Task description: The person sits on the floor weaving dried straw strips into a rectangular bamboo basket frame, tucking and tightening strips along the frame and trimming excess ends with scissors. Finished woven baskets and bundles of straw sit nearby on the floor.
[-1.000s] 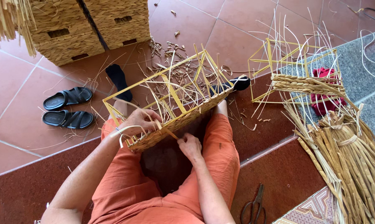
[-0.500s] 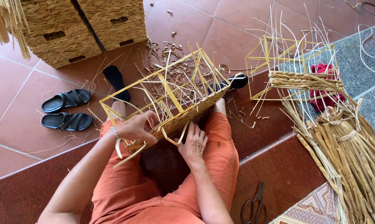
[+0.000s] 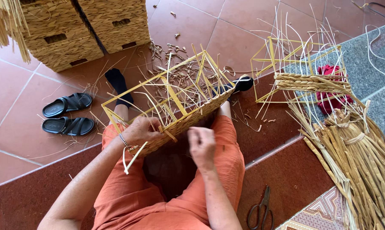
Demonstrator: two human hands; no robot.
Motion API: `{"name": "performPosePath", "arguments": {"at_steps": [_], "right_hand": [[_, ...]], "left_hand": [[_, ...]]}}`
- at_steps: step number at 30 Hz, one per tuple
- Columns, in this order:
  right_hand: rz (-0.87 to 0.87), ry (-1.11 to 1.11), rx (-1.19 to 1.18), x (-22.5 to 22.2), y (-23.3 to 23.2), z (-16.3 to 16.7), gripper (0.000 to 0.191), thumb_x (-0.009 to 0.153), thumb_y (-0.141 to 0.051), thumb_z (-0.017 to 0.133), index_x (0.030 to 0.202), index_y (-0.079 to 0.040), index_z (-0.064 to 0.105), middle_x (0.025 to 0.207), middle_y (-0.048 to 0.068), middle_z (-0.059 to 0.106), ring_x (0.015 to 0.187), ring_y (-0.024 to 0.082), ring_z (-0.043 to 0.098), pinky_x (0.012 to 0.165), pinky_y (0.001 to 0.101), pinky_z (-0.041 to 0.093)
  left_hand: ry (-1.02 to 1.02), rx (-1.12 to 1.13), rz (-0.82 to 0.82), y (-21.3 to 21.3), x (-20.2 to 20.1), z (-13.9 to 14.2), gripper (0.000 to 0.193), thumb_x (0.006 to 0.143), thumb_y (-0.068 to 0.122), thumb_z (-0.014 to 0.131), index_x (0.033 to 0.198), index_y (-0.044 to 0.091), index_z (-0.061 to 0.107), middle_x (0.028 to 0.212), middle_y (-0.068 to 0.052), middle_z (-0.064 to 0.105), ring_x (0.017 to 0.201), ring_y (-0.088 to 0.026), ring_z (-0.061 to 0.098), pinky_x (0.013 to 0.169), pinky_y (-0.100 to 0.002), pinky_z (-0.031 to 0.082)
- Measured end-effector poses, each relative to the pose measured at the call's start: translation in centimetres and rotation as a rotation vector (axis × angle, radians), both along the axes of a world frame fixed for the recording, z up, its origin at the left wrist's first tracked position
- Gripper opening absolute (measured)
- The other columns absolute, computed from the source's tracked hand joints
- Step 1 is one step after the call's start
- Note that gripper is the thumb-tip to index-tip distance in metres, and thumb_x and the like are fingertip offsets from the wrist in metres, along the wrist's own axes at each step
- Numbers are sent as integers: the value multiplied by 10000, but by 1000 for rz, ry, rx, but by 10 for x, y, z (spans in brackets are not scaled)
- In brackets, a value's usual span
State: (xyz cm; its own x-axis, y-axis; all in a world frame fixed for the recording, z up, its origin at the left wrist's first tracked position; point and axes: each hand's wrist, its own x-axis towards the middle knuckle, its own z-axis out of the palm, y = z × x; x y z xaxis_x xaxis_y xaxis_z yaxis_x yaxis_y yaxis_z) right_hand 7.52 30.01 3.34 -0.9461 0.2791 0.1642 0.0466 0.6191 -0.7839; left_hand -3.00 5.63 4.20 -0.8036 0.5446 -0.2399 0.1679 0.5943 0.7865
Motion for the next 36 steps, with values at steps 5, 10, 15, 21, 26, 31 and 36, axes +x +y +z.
{"name": "performPosePath", "arguments": {"at_steps": [5, 10, 15, 21, 26, 31, 36], "right_hand": [[127, -98, -169, -15, -47, -9, 232, 861, -281, 785, 899, -54, 764, 806, 130, 694, 736, 273, 684, 680, 382, 541], [121, -79, -92, -14, -32, -31, 184, 864, -198, 794, 794, -42, 728, 734, 137, 680, 696, 296, 637, 652, 425, 507], [160, 125, -22, -11, -9, -46, 165, 831, -131, 799, 757, -30, 692, 767, 127, 686, 735, 320, 629, 671, 428, 504], [176, -69, -201, -3, 3, -46, 176, 868, -145, 808, 782, -25, 713, 702, 71, 657, 637, 199, 600, 589, 351, 478], [207, -353, -623, 9, 29, -24, 135, 909, -125, 793, 926, 1, 750, 719, -21, 648, 625, 77, 536, 554, 272, 429], [342, -251, -1313, 19, 57, 26, 247, 1003, -155, 665, 1138, 46, 711, 811, 78, 671, 709, 157, 600, 657, 317, 510], [370, -21, -1387, 19, 43, 55, 342, 881, -149, 718, 1200, -32, 682, 946, 100, 706, 848, 214, 652, 826, 359, 546]], "left_hand": [[62, 46, 11, -2, -2, -7, 314, 736, 297, 867, 903, 68, 731, 757, -98, 756, 682, -175, 732, 659, -338, 587], [68, 77, 15, -3, -1, -11, 293, 721, 268, 877, 883, 74, 728, 740, -78, 754, 666, -161, 729, 640, -325, 583], [72, 109, -2, 0, 5, -7, 210, 766, 218, 838, 883, 78, 733, 729, -67, 751, 662, -152, 727, 630, -314, 584], [193, 201, -28, 2, 9, 1, 129, 771, 156, 819, 831, 67, 747, 727, -64, 740, 661, -172, 725, 620, -326, 573], [229, 201, 4, 2, 9, -6, 126, 776, 140, 835, 798, 60, 740, 739, -34, 727, 658, -143, 698, 621, -303, 563], [-404, 371, 133, -5, 3, -26, 259, 797, 77, 819, 1038, 41, 732, 832, -10, 709, 732, -97, 629, 631, -289, 511], [-487, 622, 131, -13, -3, -38, 519, 782, -57, 644, 1296, 15, 668, 1074, -29, 737, 934, -81, 688, 798, -245, 574]]}}
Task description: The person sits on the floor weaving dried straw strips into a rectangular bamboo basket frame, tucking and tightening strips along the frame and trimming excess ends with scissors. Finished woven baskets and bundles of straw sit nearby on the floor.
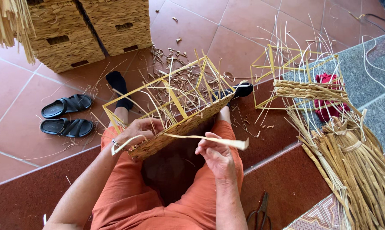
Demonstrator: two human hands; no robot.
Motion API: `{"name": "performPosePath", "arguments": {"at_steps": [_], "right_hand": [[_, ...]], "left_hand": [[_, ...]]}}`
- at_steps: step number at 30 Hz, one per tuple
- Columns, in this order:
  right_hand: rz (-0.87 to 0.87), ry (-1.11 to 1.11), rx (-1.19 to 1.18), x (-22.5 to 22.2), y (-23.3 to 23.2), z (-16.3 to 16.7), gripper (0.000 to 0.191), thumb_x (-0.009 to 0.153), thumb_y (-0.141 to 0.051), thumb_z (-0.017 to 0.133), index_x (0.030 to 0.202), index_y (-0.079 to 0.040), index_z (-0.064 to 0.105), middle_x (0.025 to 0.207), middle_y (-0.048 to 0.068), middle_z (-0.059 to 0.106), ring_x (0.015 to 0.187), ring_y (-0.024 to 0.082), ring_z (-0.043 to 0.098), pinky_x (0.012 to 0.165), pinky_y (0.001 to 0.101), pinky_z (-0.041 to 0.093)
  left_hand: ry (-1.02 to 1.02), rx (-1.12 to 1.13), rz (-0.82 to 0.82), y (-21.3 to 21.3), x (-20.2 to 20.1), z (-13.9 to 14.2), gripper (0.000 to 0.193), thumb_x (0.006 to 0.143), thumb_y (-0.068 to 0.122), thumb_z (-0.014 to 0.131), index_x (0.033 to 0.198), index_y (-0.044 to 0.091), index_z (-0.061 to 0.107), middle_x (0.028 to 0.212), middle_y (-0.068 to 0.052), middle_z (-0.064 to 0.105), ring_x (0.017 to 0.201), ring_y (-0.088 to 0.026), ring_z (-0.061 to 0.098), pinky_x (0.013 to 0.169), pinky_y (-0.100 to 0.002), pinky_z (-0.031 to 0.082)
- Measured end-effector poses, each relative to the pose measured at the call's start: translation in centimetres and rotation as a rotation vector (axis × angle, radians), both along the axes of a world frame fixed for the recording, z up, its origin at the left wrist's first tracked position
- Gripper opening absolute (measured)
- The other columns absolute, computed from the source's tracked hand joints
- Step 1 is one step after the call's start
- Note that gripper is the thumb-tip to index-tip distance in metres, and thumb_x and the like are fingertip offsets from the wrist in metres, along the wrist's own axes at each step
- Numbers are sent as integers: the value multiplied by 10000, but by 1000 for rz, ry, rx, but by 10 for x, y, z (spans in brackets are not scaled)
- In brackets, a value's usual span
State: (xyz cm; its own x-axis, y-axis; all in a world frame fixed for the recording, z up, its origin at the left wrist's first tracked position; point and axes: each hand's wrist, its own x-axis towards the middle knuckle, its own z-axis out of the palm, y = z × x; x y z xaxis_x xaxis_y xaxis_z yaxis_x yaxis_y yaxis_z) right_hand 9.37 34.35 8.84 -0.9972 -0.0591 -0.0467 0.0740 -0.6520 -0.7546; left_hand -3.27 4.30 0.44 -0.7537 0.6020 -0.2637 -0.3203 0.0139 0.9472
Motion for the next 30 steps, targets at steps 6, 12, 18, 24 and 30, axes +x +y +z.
{"name": "performPosePath", "arguments": {"at_steps": [6, 12, 18, 24, 30], "right_hand": [[-65, 236, 560, -7, -18, -4, 194, 1044, -123, 698, 875, -28, 710, 829, -4, 581, 755, 78, 511, 667, 241, 398], [263, -44, 789, -36, -54, -31, 233, 943, -145, 714, 738, -39, 683, 631, -53, 550, 593, 36, 458, 526, 234, 352], [218, 18, 833, -62, -85, -52, 277, 959, -231, 700, 756, -43, 677, 666, -65, 573, 627, 27, 478, 548, 213, 394], [39, -113, 747, -65, -76, -63, 333, 1070, -295, 610, 842, -66, 691, 698, -62, 545, 609, 33, 460, 533, 207, 360], [-188, -128, 692, -59, -67, -85, 102, 909, -130, 748, 949, -59, 686, 812, -59, 674, 714, 15, 593, 655, 185, 514]], "left_hand": [[-110, 131, 166, 8, 2, 0, 482, 893, -18, 631, 1374, 16, 627, 1023, -58, 734, 868, -112, 678, 760, -264, 565], [293, -363, 260, 14, 6, 10, 613, 787, 111, 835, 1354, 94, 603, 951, -42, 699, 816, -117, 648, 743, -259, 562], [905, -429, 279, 13, 9, 24, 432, 700, 114, 861, 1112, 124, 728, 1020, -105, 579, 907, -214, 653, 788, -317, 583], [925, -485, 197, 15, -2, 18, 190, 830, 28, 757, 995, 117, 789, 924, -66, 740, 827, -189, 729, 751, -324, 611], [-164, -137, 365, 20, -13, 10, 177, 897, 146, 726, 958, -7, 661, 814, -109, 754, 656, -173, 747, 576, -325, 640]]}}
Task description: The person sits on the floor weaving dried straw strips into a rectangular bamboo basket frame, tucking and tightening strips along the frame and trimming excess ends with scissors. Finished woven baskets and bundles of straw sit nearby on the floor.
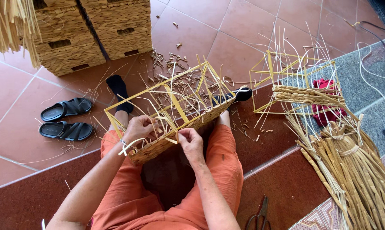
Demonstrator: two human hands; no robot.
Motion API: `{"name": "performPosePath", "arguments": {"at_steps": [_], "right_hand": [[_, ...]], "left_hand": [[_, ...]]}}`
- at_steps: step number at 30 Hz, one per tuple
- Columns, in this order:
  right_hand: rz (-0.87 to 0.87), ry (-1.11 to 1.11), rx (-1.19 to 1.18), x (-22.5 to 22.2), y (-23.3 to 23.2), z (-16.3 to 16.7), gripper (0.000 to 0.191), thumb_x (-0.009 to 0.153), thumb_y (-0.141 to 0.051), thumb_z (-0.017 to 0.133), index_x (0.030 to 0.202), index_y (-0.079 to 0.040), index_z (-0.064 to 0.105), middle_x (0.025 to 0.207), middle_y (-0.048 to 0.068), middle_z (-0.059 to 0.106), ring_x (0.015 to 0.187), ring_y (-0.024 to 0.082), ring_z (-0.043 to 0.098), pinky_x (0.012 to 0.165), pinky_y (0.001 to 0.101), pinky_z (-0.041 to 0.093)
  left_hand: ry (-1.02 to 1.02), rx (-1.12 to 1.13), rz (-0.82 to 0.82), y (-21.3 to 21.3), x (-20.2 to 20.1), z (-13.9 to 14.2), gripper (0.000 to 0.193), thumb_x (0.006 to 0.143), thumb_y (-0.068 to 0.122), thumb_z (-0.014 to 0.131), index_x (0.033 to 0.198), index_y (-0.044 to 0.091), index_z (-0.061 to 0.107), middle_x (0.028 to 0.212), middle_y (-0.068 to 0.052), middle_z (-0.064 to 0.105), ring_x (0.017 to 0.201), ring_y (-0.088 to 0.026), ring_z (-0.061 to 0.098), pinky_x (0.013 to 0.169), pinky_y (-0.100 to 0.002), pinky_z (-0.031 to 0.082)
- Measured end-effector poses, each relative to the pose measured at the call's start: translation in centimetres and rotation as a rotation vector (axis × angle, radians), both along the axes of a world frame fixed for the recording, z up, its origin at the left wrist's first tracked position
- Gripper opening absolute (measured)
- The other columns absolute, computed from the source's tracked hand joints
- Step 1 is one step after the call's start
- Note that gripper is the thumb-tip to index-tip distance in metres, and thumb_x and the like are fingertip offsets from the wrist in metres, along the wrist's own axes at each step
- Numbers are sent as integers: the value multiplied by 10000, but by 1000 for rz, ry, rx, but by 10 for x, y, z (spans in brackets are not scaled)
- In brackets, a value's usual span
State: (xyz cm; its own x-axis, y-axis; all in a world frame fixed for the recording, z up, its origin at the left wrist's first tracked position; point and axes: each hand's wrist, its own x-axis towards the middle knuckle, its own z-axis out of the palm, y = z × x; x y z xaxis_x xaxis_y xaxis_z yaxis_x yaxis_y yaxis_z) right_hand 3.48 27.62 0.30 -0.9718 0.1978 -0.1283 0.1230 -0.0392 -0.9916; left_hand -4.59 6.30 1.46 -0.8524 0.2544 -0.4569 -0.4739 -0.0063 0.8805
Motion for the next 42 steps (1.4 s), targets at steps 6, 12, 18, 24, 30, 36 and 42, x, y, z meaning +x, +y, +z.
{"name": "performPosePath", "arguments": {"at_steps": [6, 12, 18, 24, 30, 36, 42], "right_hand": [[31, -52, 55, 2, -12, -12, 232, 875, -166, 836, 893, -31, 648, 765, -29, 662, 675, 19, 566, 601, 197, 491], [5, -17, 95, 4, -18, -9, 254, 863, -202, 839, 875, -37, 647, 753, -38, 666, 675, 11, 561, 594, 206, 485], [-74, -14, 248, 3, -25, -5, 303, 832, -217, 862, 818, -34, 621, 679, -32, 628, 626, 23, 527, 557, 229, 472], [-113, 91, 292, 2, -32, -7, 270, 845, -181, 820, 839, -36, 593, 701, -21, 639, 635, 43, 560, 589, 242, 516], [-107, 72, 285, 2, -31, -9, 225, 883, -146, 798, 855, -34, 604, 690, -10, 635, 626, 42, 558, 570, 239, 507], [-80, 12, 177, 5, -32, -6, 148, 902, -104, 769, 914, -34, 639, 710, -17, 637, 610, 29, 544, 542, 223, 475], [-1, -133, -131, 12, -18, 0, 141, 964, -174, 659, 942, -38, 687, 771, -20, 689, 594, 46, 582, 549, 214, 489]], "left_hand": [[14, 153, -135, 8, -7, 0, 225, 860, 125, 821, 969, -7, 674, 831, -68, 736, 713, -118, 691, 616, -258, 569], [6, 130, -374, 8, -20, 16, 243, 800, 72, 828, 1029, 8, 776, 852, -55, 767, 706, -101, 707, 644, -240, 592], [0, -45, -480, 17, -30, 22, 221, 766, 56, 843, 974, -7, 801, 793, -79, 784, 639, -128, 702, 563, -263, 580], [130, -307, -533, 26, -35, 20, 175, 794, 78, 825, 880, -45, 734, 716, -57, 704, 600, -110, 646, 516, -278, 533], [116, -232, -557, 20, -30, 22, 154, 813, 116, 796, 938, 28, 784, 743, -44, 733, 593, -120, 651, 527, -296, 537], [186, -15, -578, 13, -27, 20, 241, 802, 122, 807, 1036, 70, 792, 867, -13, 788, 756, -66, 699, 659, -245, 585], [117, -185, -528, 18, -19, 16, 205, 847, 150, 807, 1009, 26, 795, 816, -44, 758, 663, -107, 648, 570, -279, 534]]}}
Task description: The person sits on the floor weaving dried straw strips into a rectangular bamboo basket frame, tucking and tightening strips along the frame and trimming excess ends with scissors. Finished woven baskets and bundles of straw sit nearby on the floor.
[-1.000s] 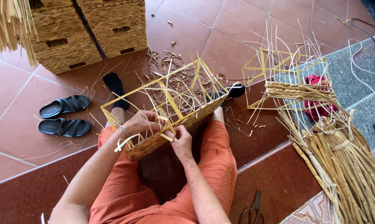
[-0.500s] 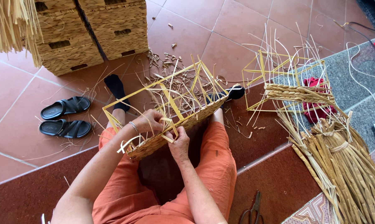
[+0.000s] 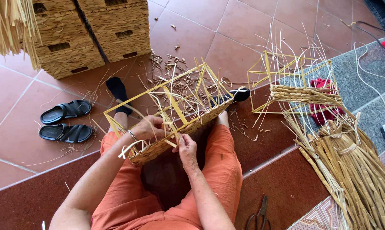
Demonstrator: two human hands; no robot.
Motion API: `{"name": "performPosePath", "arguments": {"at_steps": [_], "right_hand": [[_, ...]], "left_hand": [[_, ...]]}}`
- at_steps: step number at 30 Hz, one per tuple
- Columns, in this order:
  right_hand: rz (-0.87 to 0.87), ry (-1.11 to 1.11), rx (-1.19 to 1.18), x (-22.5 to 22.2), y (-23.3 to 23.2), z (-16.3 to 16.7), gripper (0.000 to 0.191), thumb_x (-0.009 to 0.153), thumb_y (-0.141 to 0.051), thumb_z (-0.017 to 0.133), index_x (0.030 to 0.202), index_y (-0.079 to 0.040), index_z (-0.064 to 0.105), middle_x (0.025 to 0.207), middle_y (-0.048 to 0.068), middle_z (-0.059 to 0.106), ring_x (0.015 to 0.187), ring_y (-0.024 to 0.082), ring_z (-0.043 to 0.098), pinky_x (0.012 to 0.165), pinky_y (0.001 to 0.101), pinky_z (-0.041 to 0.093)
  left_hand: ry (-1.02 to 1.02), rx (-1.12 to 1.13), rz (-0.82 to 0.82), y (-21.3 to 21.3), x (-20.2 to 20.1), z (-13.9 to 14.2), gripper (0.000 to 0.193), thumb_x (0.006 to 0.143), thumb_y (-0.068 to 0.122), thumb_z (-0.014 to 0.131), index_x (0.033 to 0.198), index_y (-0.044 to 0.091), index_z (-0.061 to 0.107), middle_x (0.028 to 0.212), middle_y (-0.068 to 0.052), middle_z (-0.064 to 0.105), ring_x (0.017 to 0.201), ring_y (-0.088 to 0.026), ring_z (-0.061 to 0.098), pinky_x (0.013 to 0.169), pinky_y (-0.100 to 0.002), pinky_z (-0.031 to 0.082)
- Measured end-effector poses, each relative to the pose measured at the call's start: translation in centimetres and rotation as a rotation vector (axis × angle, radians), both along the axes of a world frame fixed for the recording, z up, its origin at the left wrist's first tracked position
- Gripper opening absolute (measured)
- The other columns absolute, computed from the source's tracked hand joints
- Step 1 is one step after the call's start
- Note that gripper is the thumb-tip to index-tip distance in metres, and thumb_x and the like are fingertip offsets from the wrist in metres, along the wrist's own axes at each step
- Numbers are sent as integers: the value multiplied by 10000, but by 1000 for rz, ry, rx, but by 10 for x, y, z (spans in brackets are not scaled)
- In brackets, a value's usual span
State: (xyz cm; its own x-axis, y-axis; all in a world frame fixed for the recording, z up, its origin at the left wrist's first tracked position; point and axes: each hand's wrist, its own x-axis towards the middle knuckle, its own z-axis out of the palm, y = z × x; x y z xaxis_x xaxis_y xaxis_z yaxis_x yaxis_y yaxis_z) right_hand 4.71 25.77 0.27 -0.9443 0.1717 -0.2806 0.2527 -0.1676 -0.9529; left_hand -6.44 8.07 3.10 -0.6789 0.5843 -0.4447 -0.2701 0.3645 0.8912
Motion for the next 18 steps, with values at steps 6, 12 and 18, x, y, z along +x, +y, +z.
{"name": "performPosePath", "arguments": {"at_steps": [6, 12, 18], "right_hand": [[110, 46, 166, -4, 4, -8, 177, 966, -129, 708, 837, -10, 688, 689, 11, 630, 605, 65, 565, 547, 237, 466], [118, -96, 352, -10, 43, -7, 143, 855, -124, 642, 796, -19, 719, 747, 82, 760, 636, 137, 668, 600, 291, 548], [160, -312, 942, -14, 66, 4, 262, 799, -290, 654, 894, -59, 734, 885, 202, 764, 900, 368, 714, 862, 466, 542]], "left_hand": [[-42, 131, 39, -7, 4, -1, 204, 832, 137, 777, 1023, 66, 792, 822, -8, 761, 665, -68, 659, 583, -239, 535], [23, 383, -70, -16, 8, -7, 165, 878, 103, 758, 1034, 48, 760, 812, 24, 693, 757, -58, 619, 690, -228, 527], [65, 298, -134, -15, 10, -8, 319, 787, 70, 689, 1103, 69, 735, 909, 15, 688, 839, -79, 619, 749, -252, 535]]}}
